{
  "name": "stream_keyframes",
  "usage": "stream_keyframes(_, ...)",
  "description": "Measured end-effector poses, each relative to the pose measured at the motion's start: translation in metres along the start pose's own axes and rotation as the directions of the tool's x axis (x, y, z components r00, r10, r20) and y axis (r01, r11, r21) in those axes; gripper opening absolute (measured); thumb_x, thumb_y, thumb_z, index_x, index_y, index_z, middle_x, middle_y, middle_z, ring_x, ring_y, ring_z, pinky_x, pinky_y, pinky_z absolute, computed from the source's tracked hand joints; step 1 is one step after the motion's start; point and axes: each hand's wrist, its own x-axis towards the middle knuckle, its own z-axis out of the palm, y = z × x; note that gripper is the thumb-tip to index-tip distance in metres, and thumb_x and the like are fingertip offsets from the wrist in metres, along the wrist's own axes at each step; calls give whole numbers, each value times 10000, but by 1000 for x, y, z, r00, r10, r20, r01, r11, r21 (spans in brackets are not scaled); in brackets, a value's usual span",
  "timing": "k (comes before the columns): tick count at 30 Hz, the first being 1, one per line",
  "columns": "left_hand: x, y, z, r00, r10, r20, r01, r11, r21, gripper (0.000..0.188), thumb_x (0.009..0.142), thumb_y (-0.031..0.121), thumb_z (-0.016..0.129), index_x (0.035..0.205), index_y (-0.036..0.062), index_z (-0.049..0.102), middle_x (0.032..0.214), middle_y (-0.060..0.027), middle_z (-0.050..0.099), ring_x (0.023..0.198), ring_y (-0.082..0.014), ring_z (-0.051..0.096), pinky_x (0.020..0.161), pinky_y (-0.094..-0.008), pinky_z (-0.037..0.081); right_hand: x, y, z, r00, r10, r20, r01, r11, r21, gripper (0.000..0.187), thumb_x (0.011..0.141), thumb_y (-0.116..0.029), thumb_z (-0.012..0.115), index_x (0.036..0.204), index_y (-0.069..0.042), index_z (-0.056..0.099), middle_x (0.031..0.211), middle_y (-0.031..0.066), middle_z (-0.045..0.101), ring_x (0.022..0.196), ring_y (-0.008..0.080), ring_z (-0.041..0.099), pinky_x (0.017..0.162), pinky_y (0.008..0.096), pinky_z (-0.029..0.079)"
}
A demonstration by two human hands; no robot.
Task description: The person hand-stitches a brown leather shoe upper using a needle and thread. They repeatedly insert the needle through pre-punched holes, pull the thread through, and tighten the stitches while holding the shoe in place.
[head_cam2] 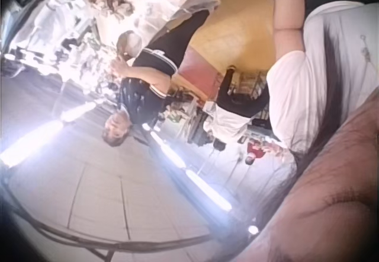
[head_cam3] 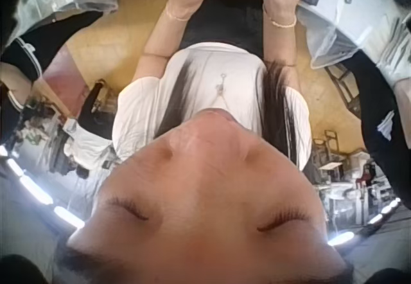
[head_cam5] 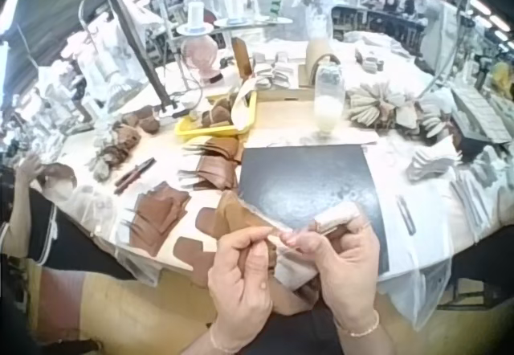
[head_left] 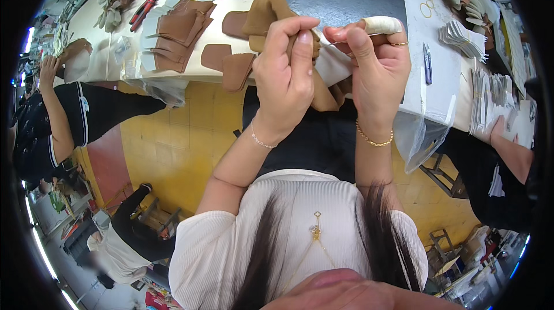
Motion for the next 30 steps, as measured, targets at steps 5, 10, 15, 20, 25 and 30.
stream_keyframes(5,6,0,4,1000,-26,-15,25,995,-94,145,975,64,529,1099,13,586,810,-46,641,615,-104,564,558,-238,454,-6,-4,8,992,-126,2,121,954,-276,166,816,-18,758,884,10,610,884,97,724,810,110,678,723,229,540)
stream_keyframes(10,-1,-3,3,938,330,104,-346,897,276,165,942,16,548,1102,8,585,885,-124,683,705,-227,676,583,-298,512,-3,-13,-9,989,-116,94,145,892,-427,194,838,-83,756,904,7,598,845,88,715,756,120,683,694,241,552)
stream_keyframes(15,4,-5,5,975,224,-4,-216,948,234,164,963,35,529,1117,4,575,807,-91,643,596,-157,601,564,-279,482,-3,1,-7,1000,2,14,-2,1000,-5,237,854,-31,719,1009,32,551,878,127,712,825,173,701,749,284,586)
stream_keyframes(20,10,-4,9,991,132,-23,-131,991,20,158,979,43,507,1120,16,574,835,-72,613,633,-103,552,571,-249,452,-7,2,-4,989,-145,24,147,971,-189,193,843,-1,722,969,23,577,895,120,721,851,152,693,755,264,565)
stream_keyframes(25,7,-6,12,976,215,31,-217,958,188,181,954,18,528,1129,23,577,888,-87,657,656,-145,612,591,-283,485,-9,5,-7,960,-281,16,264,879,-397,180,828,-32,753,916,4,600,852,97,724,783,102,676,691,232,539)
stream_keyframes(30,-2,-8,7,897,408,169,-439,862,254,287,870,-56,563,1144,32,576,899,-92,683,687,-252,669,567,-334,514,1,-3,-20,1000,0,-11,-1,998,-62,207,846,-97,752,905,-7,575,801,97,708,729,118,675,676,240,550)
